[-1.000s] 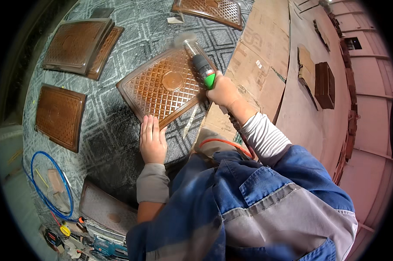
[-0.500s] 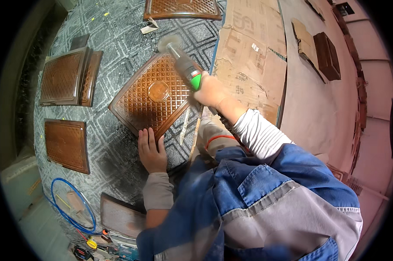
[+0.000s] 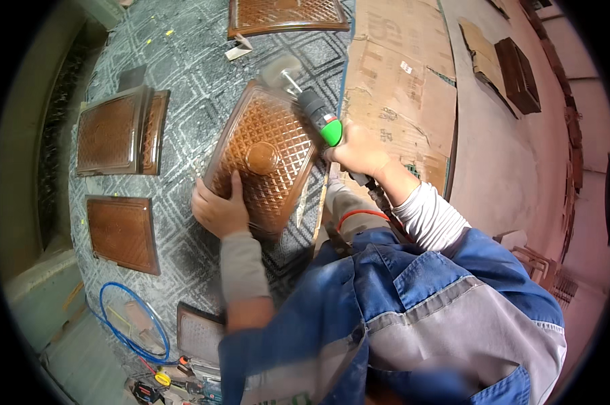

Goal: The person sands the surface of ornate wooden panels using a handheld power sander, moving the tool across the patterned faces of each panel.

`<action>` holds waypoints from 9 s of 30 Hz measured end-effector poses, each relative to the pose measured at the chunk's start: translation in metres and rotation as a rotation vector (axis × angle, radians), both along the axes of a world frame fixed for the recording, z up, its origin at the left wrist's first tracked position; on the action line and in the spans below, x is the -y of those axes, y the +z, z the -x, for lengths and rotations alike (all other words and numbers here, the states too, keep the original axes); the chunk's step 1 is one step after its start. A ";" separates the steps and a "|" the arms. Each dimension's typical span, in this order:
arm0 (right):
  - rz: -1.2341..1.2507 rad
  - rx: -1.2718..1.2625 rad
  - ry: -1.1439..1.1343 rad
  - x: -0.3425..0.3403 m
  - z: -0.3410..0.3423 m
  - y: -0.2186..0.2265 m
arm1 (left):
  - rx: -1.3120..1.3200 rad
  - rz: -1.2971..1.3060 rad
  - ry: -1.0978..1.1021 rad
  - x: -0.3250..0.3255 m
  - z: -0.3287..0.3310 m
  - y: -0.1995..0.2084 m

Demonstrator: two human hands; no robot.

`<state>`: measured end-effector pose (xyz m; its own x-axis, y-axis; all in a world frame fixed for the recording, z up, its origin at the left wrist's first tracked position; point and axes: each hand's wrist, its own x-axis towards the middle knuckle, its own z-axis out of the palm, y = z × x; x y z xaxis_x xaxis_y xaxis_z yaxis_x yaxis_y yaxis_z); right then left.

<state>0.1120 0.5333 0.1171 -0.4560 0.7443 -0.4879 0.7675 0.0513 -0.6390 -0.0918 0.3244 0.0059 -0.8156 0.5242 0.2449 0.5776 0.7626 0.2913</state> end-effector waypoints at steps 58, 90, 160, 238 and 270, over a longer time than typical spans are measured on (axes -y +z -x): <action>-0.092 0.229 0.388 0.066 0.092 0.003 | 0.043 -0.038 -0.097 0.053 -0.081 -0.005; -0.074 0.204 0.524 0.096 0.055 -0.005 | 0.088 -0.100 -0.354 0.062 -0.084 -0.008; -0.153 0.178 0.411 0.073 0.056 -0.012 | 0.002 -0.155 -0.210 0.071 -0.094 -0.007; -0.117 0.260 0.608 0.084 0.046 -0.006 | 0.201 -0.187 -0.431 0.082 -0.102 -0.003; 0.014 0.223 0.338 0.045 0.022 -0.008 | 0.091 -0.177 -0.450 0.081 -0.103 -0.005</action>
<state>0.0902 0.4879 0.1091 -0.5558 0.5631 -0.6116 0.8288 0.3175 -0.4608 0.0110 0.2438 0.0011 -0.5401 0.7861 0.3006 0.8046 0.3776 0.4582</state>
